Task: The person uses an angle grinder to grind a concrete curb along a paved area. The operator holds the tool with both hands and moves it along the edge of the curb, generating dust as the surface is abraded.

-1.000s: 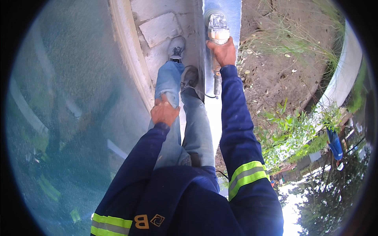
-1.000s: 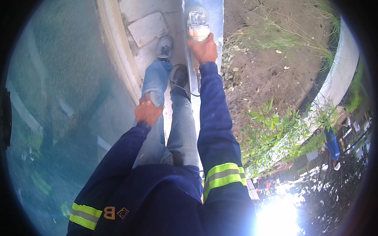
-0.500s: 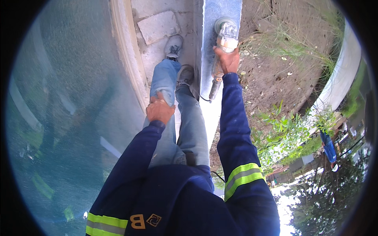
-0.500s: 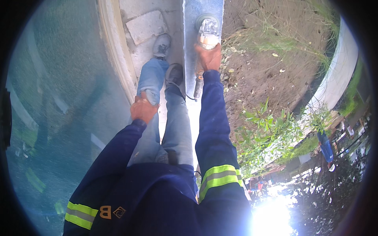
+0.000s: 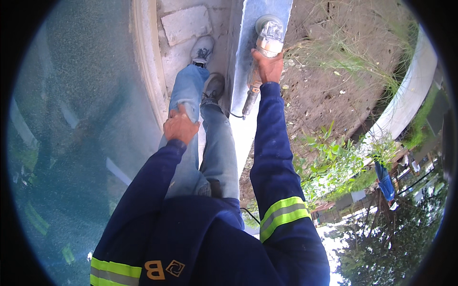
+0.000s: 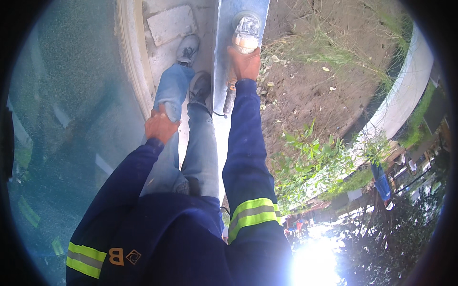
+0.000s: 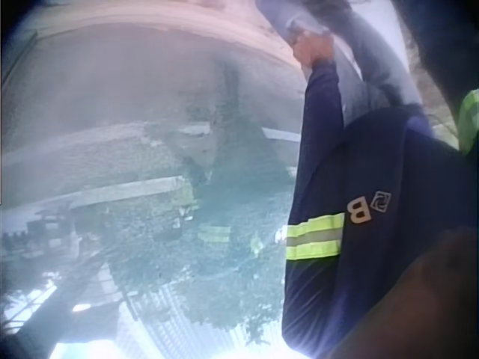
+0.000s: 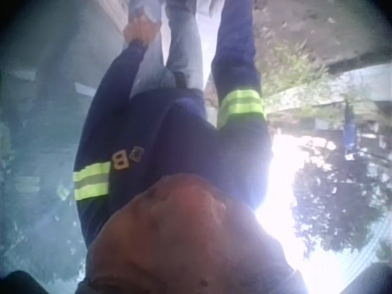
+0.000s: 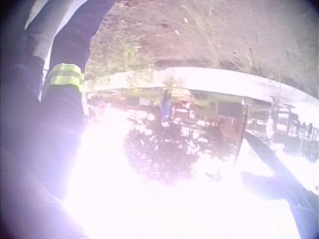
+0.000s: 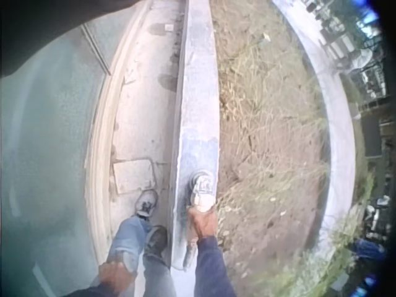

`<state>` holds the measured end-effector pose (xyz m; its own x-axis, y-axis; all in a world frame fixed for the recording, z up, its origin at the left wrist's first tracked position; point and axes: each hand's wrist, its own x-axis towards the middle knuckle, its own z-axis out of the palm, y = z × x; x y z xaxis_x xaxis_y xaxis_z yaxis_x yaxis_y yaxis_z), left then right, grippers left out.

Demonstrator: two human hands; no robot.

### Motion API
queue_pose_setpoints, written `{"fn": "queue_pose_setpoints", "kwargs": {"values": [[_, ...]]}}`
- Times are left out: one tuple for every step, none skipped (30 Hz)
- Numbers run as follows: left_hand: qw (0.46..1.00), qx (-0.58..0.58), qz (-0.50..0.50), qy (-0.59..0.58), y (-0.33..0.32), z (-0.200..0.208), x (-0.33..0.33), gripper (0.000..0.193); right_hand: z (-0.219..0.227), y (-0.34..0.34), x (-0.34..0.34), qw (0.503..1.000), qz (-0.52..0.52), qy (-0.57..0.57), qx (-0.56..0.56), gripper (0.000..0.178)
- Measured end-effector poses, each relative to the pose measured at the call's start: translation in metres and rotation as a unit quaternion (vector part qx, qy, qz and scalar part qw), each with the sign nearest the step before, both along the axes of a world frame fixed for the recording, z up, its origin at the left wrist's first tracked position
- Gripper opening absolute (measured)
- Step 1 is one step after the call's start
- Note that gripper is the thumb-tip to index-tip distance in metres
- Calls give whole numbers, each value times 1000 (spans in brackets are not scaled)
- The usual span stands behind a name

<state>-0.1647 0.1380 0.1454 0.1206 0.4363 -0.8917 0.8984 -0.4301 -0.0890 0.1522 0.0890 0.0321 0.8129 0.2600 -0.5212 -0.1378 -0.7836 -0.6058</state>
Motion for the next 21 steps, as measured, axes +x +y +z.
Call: {"fn": "queue_pose_setpoints", "kwargs": {"values": [[1000,-7,-1,3,1,0,1,103,2,-2,-3,1000,2,13,15,73],[1000,-8,-4,4,1,0,1,103,4,-6,-8,999,5,26,36,74],[1000,-10,-7,6,0,0,2,103,6,-8,-11,998,1,43,56,75],[1000,-9,-6,4,0,0,2,102,5,-7,-14,999,34,27,-23,78],[1000,-7,-6,3,-1,1,2,102,4,-5,-17,998,52,20,-24,82],[1000,-2,-6,2,-1,1,2,102,1,-1,-19,997,60,17,-35,85],[1000,-2,-5,-1,-2,1,2,102,-1,3,-21,997,63,18,-49,89],[1000,2,-7,-4,-2,1,1,102,-3,8,-18,995,78,9,-60,92],[1000,13,-9,-10,-3,2,1,102,-5,12,-15,997,64,11,-52,87],[1000,5,-7,-10,-2,2,0,102,-9,20,-10,998,50,10,-34,83],[1000,4,-7,-14,-2,2,0,102,-10,24,-7,999,35,9,-17,79],[1000,8,-4,-19,-1,2,0,102,-9,26,-3,1000,26,8,-7,79],[1000,12,-6,-16,-1,3,1,99,-7,26,1,1000,22,4,-13,79],[1000,20,-5,-13,-1,5,2,95,-4,24,3,1000,18,-1,-20,78],[1000,29,-4,-11,-2,5,3,92,-1,22,5,1000,15,-5,-26,78],[1000,29,-1,-13,-1,5,4,92,3,17,5,1000,5,18,12,78],[1000,28,1,-14,0,6,4,93,5,13,2,999,13,28,15,82],[999,32,4,-14,0,6,5,93,8,9,-2,999,17,39,22,86],[999,26,4,-17,0,6,5,94,9,6,-5,998,17,51,32,90],[999,26,4,-19,0,6,6,94,7,7,-8,998,32,47,-7,93],[999,27,4,-19,0,6,5,95,5,8,-9,998,53,28,-15,88]]}}
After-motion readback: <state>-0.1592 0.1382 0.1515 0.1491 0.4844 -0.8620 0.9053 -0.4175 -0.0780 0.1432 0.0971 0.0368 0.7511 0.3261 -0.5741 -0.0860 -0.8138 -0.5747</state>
